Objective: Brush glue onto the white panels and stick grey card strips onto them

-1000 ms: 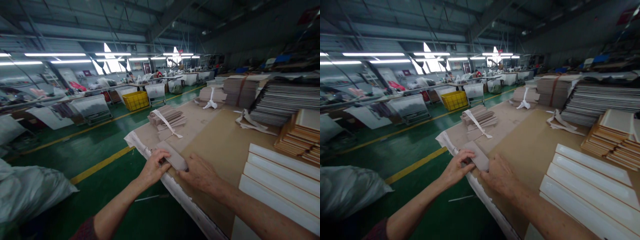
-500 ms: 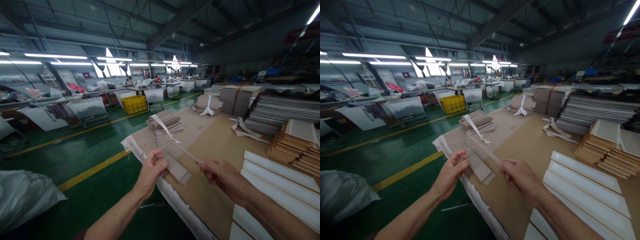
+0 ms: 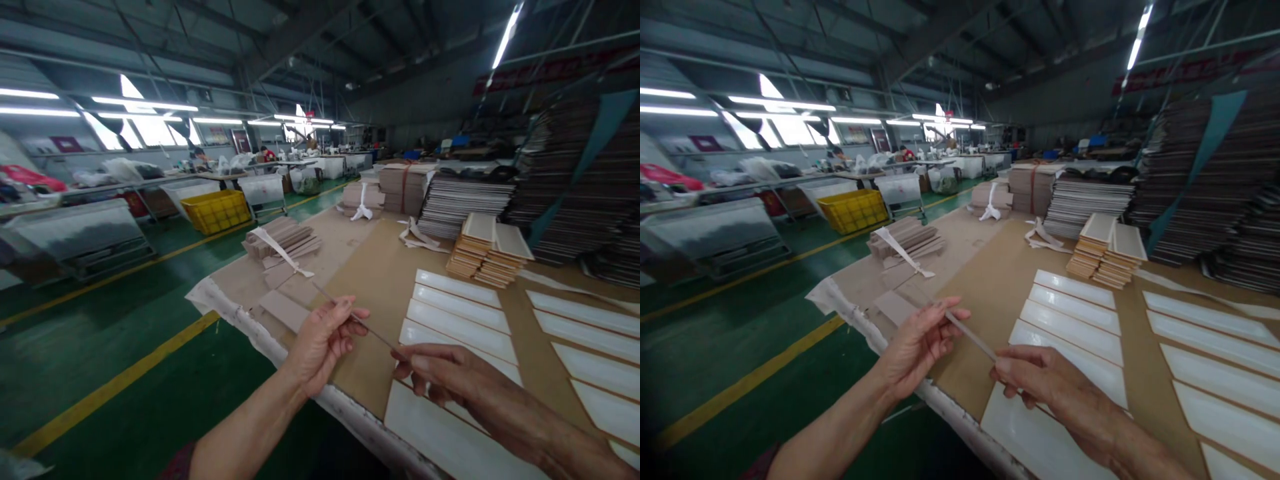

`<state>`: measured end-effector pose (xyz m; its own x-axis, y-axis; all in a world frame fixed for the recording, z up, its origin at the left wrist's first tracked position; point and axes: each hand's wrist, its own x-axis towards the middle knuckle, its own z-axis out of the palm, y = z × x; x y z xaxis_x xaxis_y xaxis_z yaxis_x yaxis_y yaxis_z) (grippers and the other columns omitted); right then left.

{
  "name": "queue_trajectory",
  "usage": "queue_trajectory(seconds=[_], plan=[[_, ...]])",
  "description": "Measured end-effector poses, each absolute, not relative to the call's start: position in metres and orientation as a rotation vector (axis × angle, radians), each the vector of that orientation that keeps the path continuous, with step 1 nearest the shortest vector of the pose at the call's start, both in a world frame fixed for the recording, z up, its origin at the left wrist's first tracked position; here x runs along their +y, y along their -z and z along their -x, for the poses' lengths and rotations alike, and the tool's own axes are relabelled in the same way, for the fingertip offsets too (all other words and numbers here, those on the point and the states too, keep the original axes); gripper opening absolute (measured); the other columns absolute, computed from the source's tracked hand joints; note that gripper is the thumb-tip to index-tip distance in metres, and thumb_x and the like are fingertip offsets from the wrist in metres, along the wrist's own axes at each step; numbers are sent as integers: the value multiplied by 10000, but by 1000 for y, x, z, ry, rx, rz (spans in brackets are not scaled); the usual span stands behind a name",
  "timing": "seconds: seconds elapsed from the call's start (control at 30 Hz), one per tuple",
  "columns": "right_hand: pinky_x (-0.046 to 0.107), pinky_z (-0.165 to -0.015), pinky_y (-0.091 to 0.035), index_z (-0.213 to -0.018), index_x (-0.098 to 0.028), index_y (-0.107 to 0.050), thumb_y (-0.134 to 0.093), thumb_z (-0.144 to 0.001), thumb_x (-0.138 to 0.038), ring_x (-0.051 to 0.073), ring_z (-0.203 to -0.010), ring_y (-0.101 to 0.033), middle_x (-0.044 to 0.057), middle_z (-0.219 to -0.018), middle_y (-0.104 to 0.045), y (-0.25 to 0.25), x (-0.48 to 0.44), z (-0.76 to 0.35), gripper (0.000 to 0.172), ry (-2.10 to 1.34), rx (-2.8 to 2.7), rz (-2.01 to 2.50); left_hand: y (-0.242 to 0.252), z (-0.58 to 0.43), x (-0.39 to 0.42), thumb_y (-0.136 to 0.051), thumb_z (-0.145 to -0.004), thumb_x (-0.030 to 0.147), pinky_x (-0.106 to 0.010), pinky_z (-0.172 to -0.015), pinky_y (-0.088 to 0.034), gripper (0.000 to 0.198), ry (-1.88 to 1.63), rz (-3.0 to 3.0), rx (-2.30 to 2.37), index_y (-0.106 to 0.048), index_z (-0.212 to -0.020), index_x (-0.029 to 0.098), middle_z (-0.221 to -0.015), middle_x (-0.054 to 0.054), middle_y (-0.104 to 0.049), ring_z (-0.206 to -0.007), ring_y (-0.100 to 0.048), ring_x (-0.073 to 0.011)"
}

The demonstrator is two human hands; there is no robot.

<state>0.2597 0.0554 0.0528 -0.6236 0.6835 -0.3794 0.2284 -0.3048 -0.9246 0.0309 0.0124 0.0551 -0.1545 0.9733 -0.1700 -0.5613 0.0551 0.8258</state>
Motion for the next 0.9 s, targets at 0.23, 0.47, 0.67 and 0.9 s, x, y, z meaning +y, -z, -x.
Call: queue_trajectory(seconds=[0.23, 0.47, 0.67, 0.9], plan=[[368, -823, -417, -1142, -177, -714, -723, -697, -738, 273, -988, -572, 116, -1104, -675, -61, 48, -269, 716, -1941, -1751, 1207, -59, -36, 13, -862, -751, 364, -150, -490, -471, 548, -1458, -693, 941, -601, -1168, 123, -970, -128, -764, -630, -688, -120], [275, -690, -386, -1016, -153, -763, -733, -798, -605, 171, -797, -525, 86, -957, -675, -57, 44, -270, 502, -2120, -1601, 943, -55, -31, 11, -890, -719, 385, -159, -503, -474, 667, -1437, -748, 868, -551, -1232, 126, -1012, -156, -764, -639, -700, -133], [269, -614, -368, -848, -138, -752, -615, -856, -673, 148, -671, -502, 72, -786, -655, -58, 43, -260, 552, -1938, -1680, 989, -44, -28, 14, -894, -711, 351, -161, -521, -512, 620, -1474, -686, 859, -589, -1202, 125, -1023, -144, -758, -656, -707, -132], [278, -582, -404, -843, -157, -731, -601, -823, -701, 188, -702, -573, 96, -803, -688, -57, 49, -245, 559, -1834, -1782, 1028, -39, -21, 2, -898, -676, 294, -174, -565, -545, 656, -1490, -623, 850, -563, -1217, 133, -1077, -156, -744, -746, -715, -152]])
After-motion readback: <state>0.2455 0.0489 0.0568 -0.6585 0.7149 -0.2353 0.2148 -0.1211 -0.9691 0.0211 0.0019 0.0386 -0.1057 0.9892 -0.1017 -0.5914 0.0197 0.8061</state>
